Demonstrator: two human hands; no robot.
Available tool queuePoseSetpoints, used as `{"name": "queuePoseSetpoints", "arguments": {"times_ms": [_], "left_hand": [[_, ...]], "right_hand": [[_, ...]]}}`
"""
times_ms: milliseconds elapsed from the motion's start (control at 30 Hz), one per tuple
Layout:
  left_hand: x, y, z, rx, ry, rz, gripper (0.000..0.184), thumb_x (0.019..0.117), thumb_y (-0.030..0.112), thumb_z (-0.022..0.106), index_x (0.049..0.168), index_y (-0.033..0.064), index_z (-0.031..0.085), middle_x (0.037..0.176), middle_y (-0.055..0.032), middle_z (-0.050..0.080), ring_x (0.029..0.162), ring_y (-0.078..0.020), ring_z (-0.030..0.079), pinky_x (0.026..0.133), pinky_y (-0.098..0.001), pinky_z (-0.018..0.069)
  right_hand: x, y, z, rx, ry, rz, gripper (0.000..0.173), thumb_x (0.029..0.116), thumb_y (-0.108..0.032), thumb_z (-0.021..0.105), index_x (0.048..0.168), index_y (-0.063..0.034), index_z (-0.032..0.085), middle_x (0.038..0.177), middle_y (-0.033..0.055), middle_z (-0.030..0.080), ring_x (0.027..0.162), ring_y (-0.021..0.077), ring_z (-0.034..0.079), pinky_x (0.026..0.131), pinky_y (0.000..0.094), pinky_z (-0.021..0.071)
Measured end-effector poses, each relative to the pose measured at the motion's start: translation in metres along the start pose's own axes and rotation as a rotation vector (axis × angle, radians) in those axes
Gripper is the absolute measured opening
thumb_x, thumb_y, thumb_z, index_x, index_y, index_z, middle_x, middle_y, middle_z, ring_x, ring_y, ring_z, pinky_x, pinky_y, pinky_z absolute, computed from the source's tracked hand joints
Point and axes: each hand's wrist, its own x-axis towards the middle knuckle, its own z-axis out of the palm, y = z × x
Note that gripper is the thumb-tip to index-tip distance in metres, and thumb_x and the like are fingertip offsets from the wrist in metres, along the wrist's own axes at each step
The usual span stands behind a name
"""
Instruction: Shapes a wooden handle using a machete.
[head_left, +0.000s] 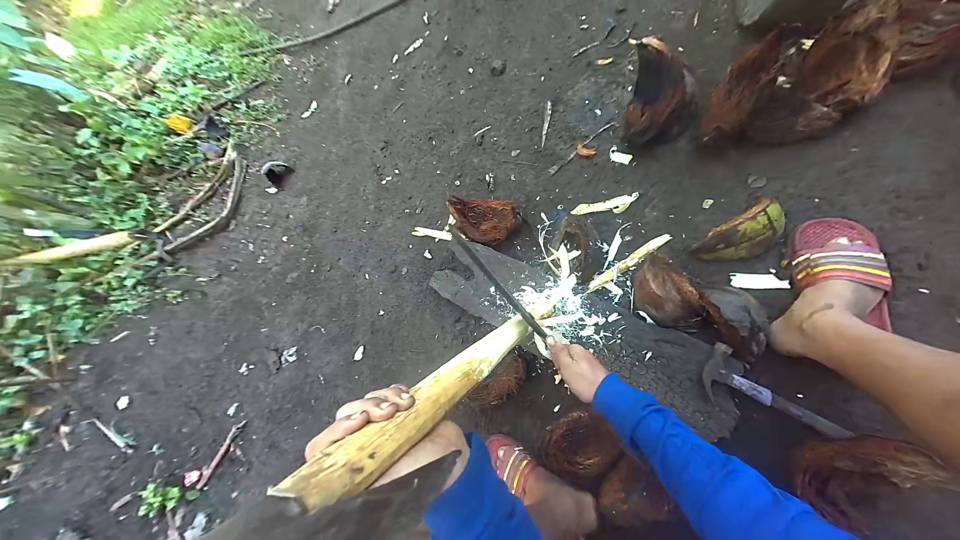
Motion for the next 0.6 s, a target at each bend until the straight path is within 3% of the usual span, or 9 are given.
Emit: {"name": "queuePoseSetpoints", "arguments": {"times_ms": [67, 100, 133, 200, 267, 333, 433, 533, 600], "left_hand": [[-0.002, -0.002, -0.006, -0.035, -0.025, -0.004, 0.075, 0.0948, 0.077, 0.034, 0.083, 0.0099, 0.064, 0.067, 0.0012, 0.065, 0.058, -0.0128, 0.064, 0.056, -0.0286, 0.0573], [-0.004, -0.003, -0.009, -0.049, -0.028, -0.009, 0.072, 0.0957, 0.074, 0.036, 0.084, 0.0096, 0.065, 0.068, 0.001, 0.065, 0.058, -0.0131, 0.064, 0.056, -0.0287, 0.0571], [-0.005, -0.003, -0.012, -0.064, -0.036, -0.017, 0.068, 0.0978, 0.07, 0.038, 0.085, 0.0091, 0.066, 0.068, 0.0005, 0.065, 0.058, -0.0136, 0.063, 0.057, -0.029, 0.057], [-0.007, -0.001, -0.017, -0.096, -0.052, -0.035, 0.06, 0.1019, 0.059, 0.041, 0.085, 0.0071, 0.065, 0.067, -0.0014, 0.064, 0.057, -0.0155, 0.063, 0.056, -0.0298, 0.0566], [-0.006, 0.002, -0.017, -0.129, -0.089, -0.062, 0.061, 0.0994, 0.061, 0.044, 0.083, 0.0067, 0.065, 0.065, -0.0016, 0.061, 0.055, -0.0158, 0.06, 0.056, -0.0299, 0.0547], [-0.003, 0.003, -0.019, -0.172, -0.152, -0.083, 0.063, 0.0919, 0.069, 0.052, 0.084, 0.0069, 0.064, 0.066, -0.0015, 0.06, 0.054, -0.0158, 0.059, 0.056, -0.0302, 0.0543], [0.0, 0.003, -0.021, -0.251, -0.254, -0.119, 0.057, 0.0842, 0.063, 0.066, 0.089, 0.0062, 0.064, 0.069, -0.0033, 0.062, 0.056, -0.0168, 0.06, 0.058, -0.031, 0.0545], [-0.001, 0.004, -0.018, -0.285, -0.296, -0.131, 0.054, 0.0847, 0.059, 0.069, 0.091, 0.0049, 0.065, 0.071, -0.0049, 0.063, 0.058, -0.0176, 0.061, 0.059, -0.0312, 0.0551], [-0.005, 0.005, -0.016, -0.293, -0.301, -0.134, 0.053, 0.0856, 0.057, 0.068, 0.091, 0.0044, 0.065, 0.071, -0.0055, 0.063, 0.058, -0.0181, 0.061, 0.059, -0.0317, 0.0549]], "right_hand": [[0.004, 0.005, 0.002, 0.047, -0.023, 0.034, 0.076, 0.1093, -0.059, 0.012, 0.095, -0.0018, 0.06, 0.072, 0.0107, 0.053, 0.061, 0.0251, 0.054, 0.061, 0.0461, 0.0487], [0.002, 0.003, 0.003, 0.033, -0.008, 0.047, 0.076, 0.1095, -0.059, 0.012, 0.096, -0.0016, 0.06, 0.073, 0.0114, 0.054, 0.061, 0.0257, 0.055, 0.061, 0.0464, 0.0494], [-0.004, -0.003, 0.004, -0.004, 0.024, 0.057, 0.076, 0.1105, -0.056, 0.014, 0.099, 0.0001, 0.063, 0.08, 0.0158, 0.059, 0.071, 0.0301, 0.06, 0.069, 0.0508, 0.0505], [-0.019, -0.016, 0.008, -0.086, 0.071, 0.076, 0.074, 0.1115, -0.053, 0.019, 0.114, 0.0026, 0.068, 0.105, 0.0249, 0.07, 0.105, 0.0399, 0.068, 0.094, 0.061, 0.0504], [-0.034, -0.024, 0.014, -0.145, 0.083, 0.047, 0.073, 0.111, -0.054, 0.02, 0.118, 0.0006, 0.068, 0.108, 0.0242, 0.071, 0.11, 0.0401, 0.068, 0.096, 0.0617, 0.0507], [-0.053, -0.038, 0.017, -0.166, 0.045, -0.039, 0.07, 0.1106, -0.053, 0.02, 0.12, -0.001, 0.066, 0.102, 0.0221, 0.071, 0.103, 0.039, 0.07, 0.091, 0.0609, 0.0526], [-0.084, -0.064, 0.02, -0.181, -0.008, -0.251, 0.067, 0.1083, -0.055, 0.021, 0.111, -0.0041, 0.064, 0.082, 0.0151, 0.067, 0.084, 0.0341, 0.069, 0.076, 0.0569, 0.0545], [-0.104, -0.075, 0.031, -0.183, 0.069, -0.471, 0.068, 0.1058, -0.06, 0.022, 0.101, -0.0069, 0.064, 0.065, 0.0082, 0.06, 0.063, 0.0284, 0.066, 0.058, 0.0518, 0.0531], [-0.101, -0.07, 0.035, -0.23, 0.136, -0.505, 0.071, 0.105, -0.062, 0.02, 0.1, -0.0077, 0.064, 0.063, 0.0076, 0.06, 0.061, 0.0287, 0.067, 0.055, 0.0512, 0.0539]]}}
